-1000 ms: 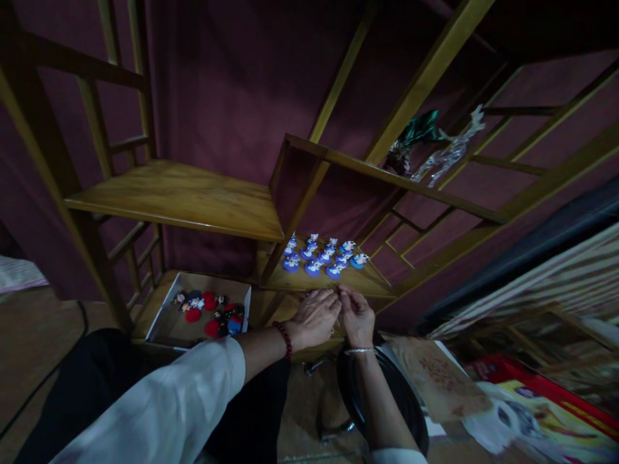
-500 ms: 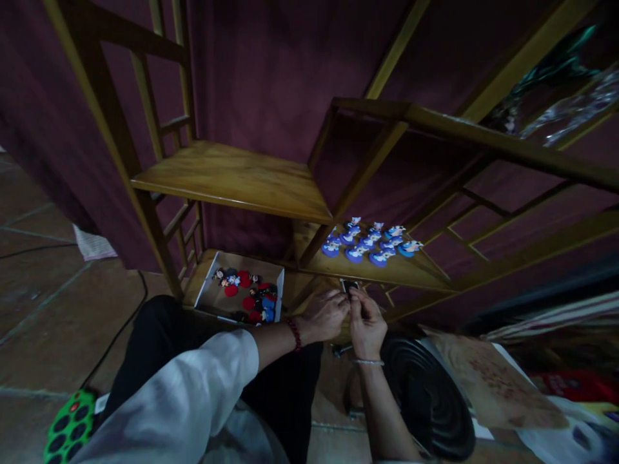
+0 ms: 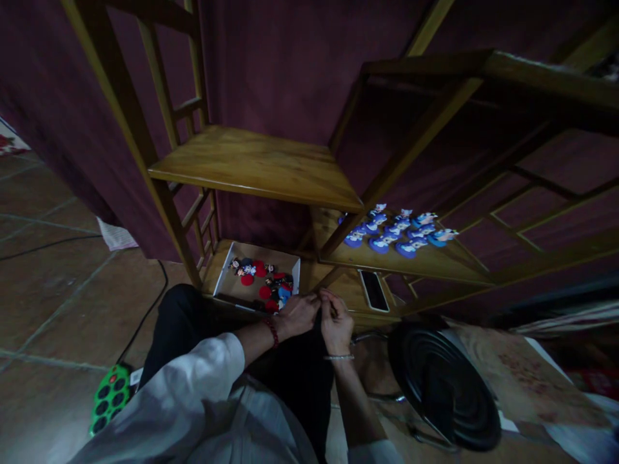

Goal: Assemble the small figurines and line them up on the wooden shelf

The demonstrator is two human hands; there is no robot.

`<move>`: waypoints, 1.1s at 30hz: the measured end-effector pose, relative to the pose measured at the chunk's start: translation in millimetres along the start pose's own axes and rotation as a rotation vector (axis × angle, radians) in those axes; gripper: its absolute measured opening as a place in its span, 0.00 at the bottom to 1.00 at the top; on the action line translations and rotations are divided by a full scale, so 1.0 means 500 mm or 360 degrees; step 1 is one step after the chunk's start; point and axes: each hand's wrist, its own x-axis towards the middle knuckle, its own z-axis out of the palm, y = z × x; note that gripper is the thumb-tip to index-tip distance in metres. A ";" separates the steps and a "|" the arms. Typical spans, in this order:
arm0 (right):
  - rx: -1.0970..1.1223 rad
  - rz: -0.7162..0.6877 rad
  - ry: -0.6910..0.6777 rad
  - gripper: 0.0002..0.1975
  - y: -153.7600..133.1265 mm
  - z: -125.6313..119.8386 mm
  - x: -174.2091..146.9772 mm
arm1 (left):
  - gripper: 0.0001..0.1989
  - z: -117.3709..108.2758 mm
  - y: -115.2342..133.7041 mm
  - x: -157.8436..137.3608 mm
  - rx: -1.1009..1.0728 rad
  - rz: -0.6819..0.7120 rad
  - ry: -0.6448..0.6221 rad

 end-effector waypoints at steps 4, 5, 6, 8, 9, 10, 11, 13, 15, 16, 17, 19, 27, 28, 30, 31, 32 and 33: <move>0.0011 0.0028 -0.0136 0.12 -0.002 0.046 -0.016 | 0.16 0.014 -0.038 -0.026 0.0000 -0.0162 -0.0060; 0.0000 0.0033 -0.0176 0.11 -0.003 0.058 -0.019 | 0.17 0.018 -0.047 -0.033 -0.0016 -0.0219 -0.0059; -0.0019 0.0040 -0.0208 0.12 -0.002 0.071 -0.021 | 0.17 0.021 -0.056 -0.040 -0.0034 -0.0279 -0.0069; -0.0082 0.0050 -0.0289 0.11 0.002 0.098 -0.026 | 0.18 0.027 -0.073 -0.053 -0.0064 -0.0385 -0.0086; -0.0105 0.0050 -0.0319 0.11 0.006 0.113 -0.028 | 0.19 0.030 -0.082 -0.060 -0.0067 -0.0433 -0.0097; -0.0119 0.0038 -0.0361 0.12 0.011 0.128 -0.030 | 0.19 0.033 -0.090 -0.067 -0.0069 -0.0495 -0.0120; -0.0132 0.0034 -0.0397 0.12 0.016 0.143 -0.032 | 0.20 0.035 -0.099 -0.074 -0.0064 -0.0563 -0.0140; -0.0170 0.0032 -0.0493 0.12 0.026 0.171 -0.036 | 0.20 0.037 -0.116 -0.088 -0.0026 -0.0682 -0.0169; -0.0205 0.0027 -0.0565 0.12 0.034 0.197 -0.041 | 0.20 0.036 -0.132 -0.101 0.0001 -0.0722 -0.0179; -0.0218 0.0030 -0.0601 0.12 0.037 0.207 -0.043 | 0.19 0.034 -0.140 -0.107 0.0012 -0.0748 -0.0193; -0.0230 0.0033 -0.0638 0.12 0.039 0.217 -0.045 | 0.18 0.031 -0.146 -0.112 0.0027 -0.0787 -0.0214; -0.0250 0.0036 -0.0724 0.12 0.041 0.231 -0.048 | 0.16 0.026 -0.157 -0.121 0.0048 -0.0899 -0.0254; -0.0356 0.0118 -0.0933 0.14 0.047 0.256 -0.050 | 0.15 0.037 -0.202 -0.136 -0.0054 -0.1116 -0.0170; -0.0374 0.0124 -0.0970 0.14 0.048 0.258 -0.050 | 0.15 0.040 -0.211 -0.136 -0.0065 -0.1118 -0.0181; -0.0419 0.0135 -0.1048 0.15 0.053 0.261 -0.053 | 0.15 0.043 -0.230 -0.134 -0.0103 -0.1127 -0.0223; -0.0443 0.0141 -0.1085 0.15 0.055 0.262 -0.054 | 0.15 0.042 -0.239 -0.133 -0.0121 -0.1156 -0.0215; -0.0462 0.0149 -0.1120 0.15 0.057 0.263 -0.055 | 0.16 0.040 -0.247 -0.132 -0.0140 -0.1173 -0.0214; -0.0474 0.0159 -0.1153 0.15 0.058 0.264 -0.055 | 0.16 0.037 -0.253 -0.132 -0.0149 -0.1199 -0.0231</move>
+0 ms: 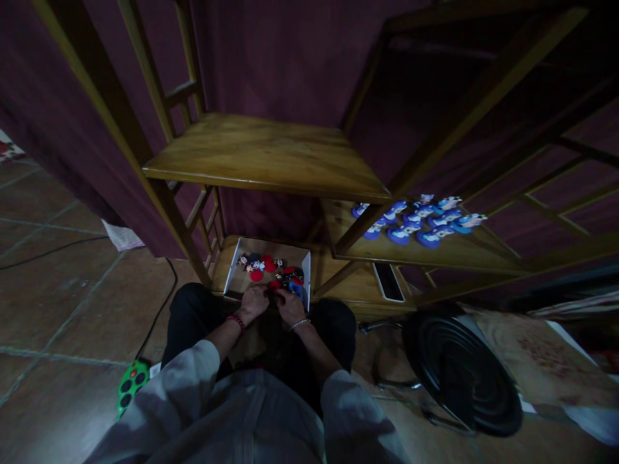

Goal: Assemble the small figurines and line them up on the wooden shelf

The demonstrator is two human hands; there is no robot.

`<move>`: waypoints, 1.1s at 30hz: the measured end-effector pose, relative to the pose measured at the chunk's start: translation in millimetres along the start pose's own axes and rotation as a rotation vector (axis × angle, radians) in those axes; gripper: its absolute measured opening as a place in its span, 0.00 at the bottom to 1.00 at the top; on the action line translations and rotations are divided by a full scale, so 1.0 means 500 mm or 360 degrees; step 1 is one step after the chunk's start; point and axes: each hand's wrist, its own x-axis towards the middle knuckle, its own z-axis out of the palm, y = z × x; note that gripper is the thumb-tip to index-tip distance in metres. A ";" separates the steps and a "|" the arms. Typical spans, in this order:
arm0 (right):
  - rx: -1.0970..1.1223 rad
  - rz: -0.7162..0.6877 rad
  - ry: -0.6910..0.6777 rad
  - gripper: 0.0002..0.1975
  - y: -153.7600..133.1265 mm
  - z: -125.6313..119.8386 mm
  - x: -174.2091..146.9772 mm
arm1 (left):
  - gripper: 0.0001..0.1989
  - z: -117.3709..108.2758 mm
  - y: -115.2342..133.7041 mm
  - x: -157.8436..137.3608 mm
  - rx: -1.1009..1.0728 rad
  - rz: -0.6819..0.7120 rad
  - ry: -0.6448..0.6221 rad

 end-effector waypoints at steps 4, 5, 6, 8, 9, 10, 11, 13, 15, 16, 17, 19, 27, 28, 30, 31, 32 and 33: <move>-0.0024 0.0053 -0.0119 0.14 0.001 -0.002 0.004 | 0.16 -0.017 -0.008 0.008 0.0044 0.0013 -0.0064; -0.0038 0.0072 -0.0140 0.13 0.001 -0.004 0.005 | 0.16 -0.019 -0.009 0.009 0.0067 0.0022 -0.0088; -0.0052 0.0091 -0.0153 0.13 0.000 -0.005 0.006 | 0.16 -0.020 -0.009 0.009 0.0089 0.0026 -0.0109; -0.0060 0.0121 -0.0155 0.13 0.000 -0.005 0.007 | 0.16 -0.020 -0.011 0.009 0.0122 0.0033 -0.0132; -0.0056 0.0131 -0.0141 0.13 0.000 -0.004 0.007 | 0.16 -0.019 -0.013 0.009 0.0126 0.0041 -0.0128; -0.0051 0.0138 -0.0118 0.13 0.000 -0.003 0.006 | 0.16 -0.018 -0.015 0.010 0.0125 0.0059 -0.0123; -0.0049 0.0140 -0.0093 0.12 0.001 -0.001 0.006 | 0.16 -0.017 -0.017 0.011 0.0117 0.0074 -0.0117; -0.0055 0.0132 -0.0047 0.12 0.004 0.003 0.004 | 0.15 -0.016 -0.021 0.014 0.0069 0.0073 -0.0113; -0.0064 0.0120 -0.0014 0.12 0.006 0.007 0.002 | 0.15 -0.016 -0.024 0.018 -0.0006 0.0034 -0.0125; -0.0063 0.0112 0.0000 0.12 0.007 0.008 0.002 | 0.14 -0.016 -0.024 0.020 -0.0048 0.0013 -0.0128; -0.0057 0.0105 0.0015 0.12 0.007 0.008 0.001 | 0.14 -0.016 -0.024 0.022 -0.0088 -0.0003 -0.0126; -0.0035 0.0098 0.0046 0.11 0.007 0.008 0.001 | 0.14 -0.017 -0.024 0.025 -0.0145 -0.0022 -0.0110; 0.0083 0.0075 0.0019 0.11 0.007 0.004 0.002 | 0.14 -0.015 -0.027 0.024 -0.0266 -0.0072 0.0030; 0.0101 0.0074 0.0006 0.11 0.007 0.004 0.003 | 0.14 -0.016 -0.027 0.024 -0.0283 -0.0077 0.0048; 0.0160 0.0075 -0.0020 0.12 0.007 0.003 0.004 | 0.14 -0.017 -0.029 0.025 -0.0317 -0.0085 0.0088; 0.0198 0.0074 -0.0036 0.12 0.008 0.002 0.004 | 0.14 -0.017 -0.030 0.026 -0.0331 -0.0087 0.0101; 0.0238 0.0071 -0.0053 0.12 0.008 0.001 0.005 | 0.14 -0.017 -0.031 0.027 -0.0342 -0.0089 0.0110; 0.0275 0.0065 -0.0071 0.13 0.008 -0.001 0.006 | 0.14 -0.017 -0.032 0.028 -0.0354 -0.0086 0.0117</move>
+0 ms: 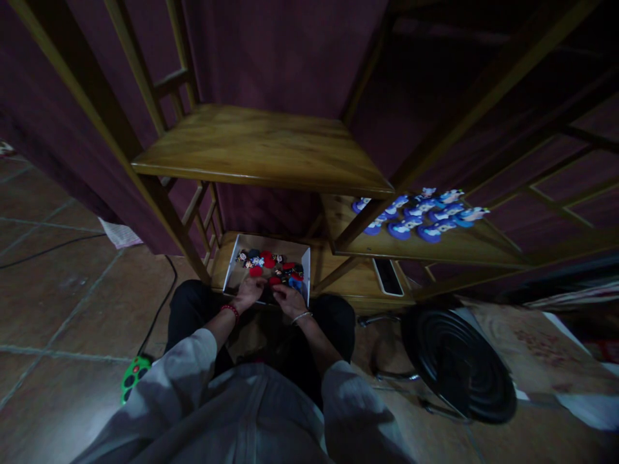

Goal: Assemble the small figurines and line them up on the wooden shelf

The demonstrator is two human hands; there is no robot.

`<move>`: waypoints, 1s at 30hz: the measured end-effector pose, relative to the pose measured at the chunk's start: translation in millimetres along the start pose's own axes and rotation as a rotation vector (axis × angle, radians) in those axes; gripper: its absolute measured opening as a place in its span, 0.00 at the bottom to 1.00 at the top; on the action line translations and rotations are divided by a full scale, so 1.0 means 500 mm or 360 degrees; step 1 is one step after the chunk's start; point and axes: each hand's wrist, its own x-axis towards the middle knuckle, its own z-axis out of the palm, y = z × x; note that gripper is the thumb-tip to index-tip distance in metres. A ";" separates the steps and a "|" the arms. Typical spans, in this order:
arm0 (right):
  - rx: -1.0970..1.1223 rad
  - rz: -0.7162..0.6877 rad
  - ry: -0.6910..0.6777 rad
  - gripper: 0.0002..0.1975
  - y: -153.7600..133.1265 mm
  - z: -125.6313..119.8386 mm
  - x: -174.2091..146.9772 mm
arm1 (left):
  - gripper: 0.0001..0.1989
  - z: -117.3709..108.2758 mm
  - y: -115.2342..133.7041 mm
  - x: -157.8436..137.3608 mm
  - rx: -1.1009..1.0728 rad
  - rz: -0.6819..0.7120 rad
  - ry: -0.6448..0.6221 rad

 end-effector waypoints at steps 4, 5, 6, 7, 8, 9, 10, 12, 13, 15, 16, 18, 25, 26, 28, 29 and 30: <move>0.0118 -0.0034 -0.0080 0.14 0.000 -0.009 0.003 | 0.15 0.001 -0.004 0.002 -0.0041 0.0015 0.0018; 0.0142 -0.0042 -0.0093 0.14 0.000 -0.009 0.004 | 0.15 0.001 -0.004 0.002 -0.0046 0.0013 0.0029; 0.0162 -0.0046 -0.0100 0.14 0.001 -0.009 0.006 | 0.15 0.001 -0.004 0.001 -0.0046 0.0008 0.0041; 0.0178 -0.0044 -0.0102 0.14 0.002 -0.008 0.007 | 0.15 0.002 -0.004 0.000 -0.0042 0.0002 0.0055; 0.0190 -0.0037 -0.0098 0.14 0.003 -0.007 0.009 | 0.15 0.002 -0.004 0.000 -0.0038 -0.0004 0.0071; 0.0200 -0.0028 -0.0092 0.14 0.005 -0.004 0.011 | 0.15 0.002 -0.004 -0.001 -0.0036 -0.0012 0.0086; 0.0209 -0.0022 -0.0083 0.14 0.006 0.000 0.013 | 0.15 0.002 -0.003 -0.001 -0.0039 -0.0018 0.0097; 0.0220 -0.0017 -0.0055 0.14 0.007 0.006 0.018 | 0.15 0.002 -0.003 -0.002 -0.0047 -0.0013 0.0106; 0.0217 -0.0021 -0.0046 0.14 0.006 0.009 0.020 | 0.15 0.002 -0.003 -0.002 -0.0046 -0.0007 0.0114; 0.0180 -0.0017 -0.0046 0.14 0.003 0.013 0.023 | 0.15 0.003 -0.004 -0.002 -0.0045 0.0016 0.0127; 0.0148 -0.0008 -0.0053 0.14 0.001 0.013 0.025 | 0.16 0.003 -0.005 -0.003 -0.0050 0.0030 0.0134; 0.0077 0.0010 -0.0068 0.15 -0.005 0.014 0.027 | 0.16 0.004 -0.007 -0.003 -0.0075 0.0047 0.0144; -0.0039 0.0033 -0.0021 0.16 -0.014 0.016 0.030 | 0.15 0.006 -0.015 0.000 -0.0147 0.0036 0.0155; -0.0042 0.0041 -0.0008 0.15 -0.014 0.016 0.030 | 0.15 0.007 -0.017 0.001 -0.0161 0.0030 0.0158; -0.0051 0.0052 0.0017 0.15 -0.014 0.017 0.029 | 0.15 0.008 -0.020 0.004 -0.0200 0.0024 0.0162; -0.0058 0.0059 0.0027 0.15 -0.015 0.016 0.028 | 0.15 0.008 -0.022 0.006 -0.0223 0.0022 0.0168; -0.0062 0.0066 0.0033 0.15 -0.015 0.016 0.028 | 0.15 0.009 -0.023 0.007 -0.0248 0.0022 0.0174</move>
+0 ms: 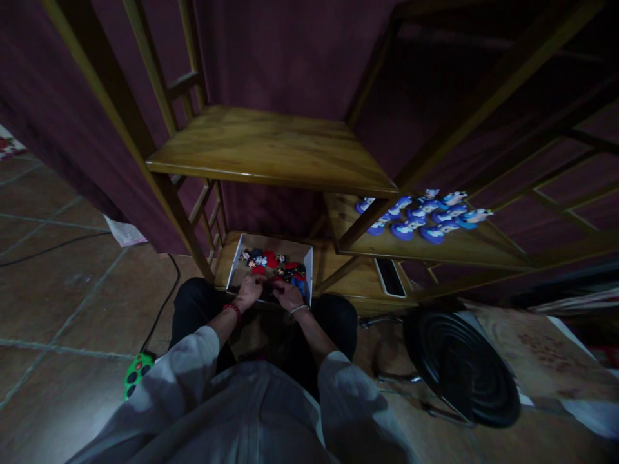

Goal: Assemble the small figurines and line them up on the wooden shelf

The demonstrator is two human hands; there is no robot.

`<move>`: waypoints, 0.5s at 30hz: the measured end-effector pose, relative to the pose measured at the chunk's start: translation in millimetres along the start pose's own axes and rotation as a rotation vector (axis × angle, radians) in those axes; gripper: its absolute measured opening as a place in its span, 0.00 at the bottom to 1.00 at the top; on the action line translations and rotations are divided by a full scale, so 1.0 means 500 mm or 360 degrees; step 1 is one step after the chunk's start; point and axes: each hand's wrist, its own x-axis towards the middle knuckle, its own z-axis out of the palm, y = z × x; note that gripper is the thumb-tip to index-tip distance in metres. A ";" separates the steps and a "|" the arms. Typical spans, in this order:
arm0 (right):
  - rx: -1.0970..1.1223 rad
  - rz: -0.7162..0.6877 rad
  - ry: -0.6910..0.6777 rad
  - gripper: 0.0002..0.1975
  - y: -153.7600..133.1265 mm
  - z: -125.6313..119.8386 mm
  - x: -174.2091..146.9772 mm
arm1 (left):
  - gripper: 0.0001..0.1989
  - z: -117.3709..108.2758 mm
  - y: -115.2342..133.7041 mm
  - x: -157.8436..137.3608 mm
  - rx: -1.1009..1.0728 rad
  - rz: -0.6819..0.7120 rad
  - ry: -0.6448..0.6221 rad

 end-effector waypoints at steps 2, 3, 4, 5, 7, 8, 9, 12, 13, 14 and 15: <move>0.0007 0.0021 0.0002 0.15 0.000 -0.001 0.000 | 0.14 0.000 -0.002 0.001 -0.0057 -0.0003 0.0012; 0.0016 0.0035 -0.0002 0.14 0.001 -0.001 0.000 | 0.14 0.000 -0.003 0.001 -0.0088 -0.0006 0.0013; 0.0028 0.0046 -0.0005 0.14 0.002 -0.001 0.000 | 0.14 0.001 -0.004 0.001 -0.0112 -0.0012 0.0012; 0.0044 0.0053 -0.0008 0.14 0.003 0.000 0.001 | 0.14 0.001 -0.004 0.001 -0.0125 -0.0020 0.0011; 0.0097 0.0056 -0.0010 0.14 0.007 0.002 0.002 | 0.14 0.001 -0.004 0.000 -0.0100 -0.0030 0.0016; 0.0141 0.0051 -0.0016 0.15 0.010 0.003 0.003 | 0.14 0.002 -0.003 0.000 -0.0064 -0.0031 0.0018; 0.0200 0.0048 -0.0031 0.15 0.013 0.005 0.003 | 0.14 0.003 -0.002 -0.001 -0.0016 -0.0030 0.0018; 0.0442 0.0064 -0.0119 0.17 0.019 0.011 0.002 | 0.14 0.004 0.006 -0.007 0.0143 0.0007 -0.0010; 0.0520 0.0073 -0.0146 0.17 0.021 0.012 0.001 | 0.14 0.004 0.010 -0.010 0.0197 0.0031 -0.0025; 0.0583 0.0079 -0.0163 0.17 0.022 0.012 0.001 | 0.14 0.004 0.014 -0.014 0.0251 0.0061 -0.0042; 0.0621 0.0078 -0.0168 0.17 0.024 0.012 0.000 | 0.14 0.004 0.018 -0.018 0.0303 0.0094 -0.0063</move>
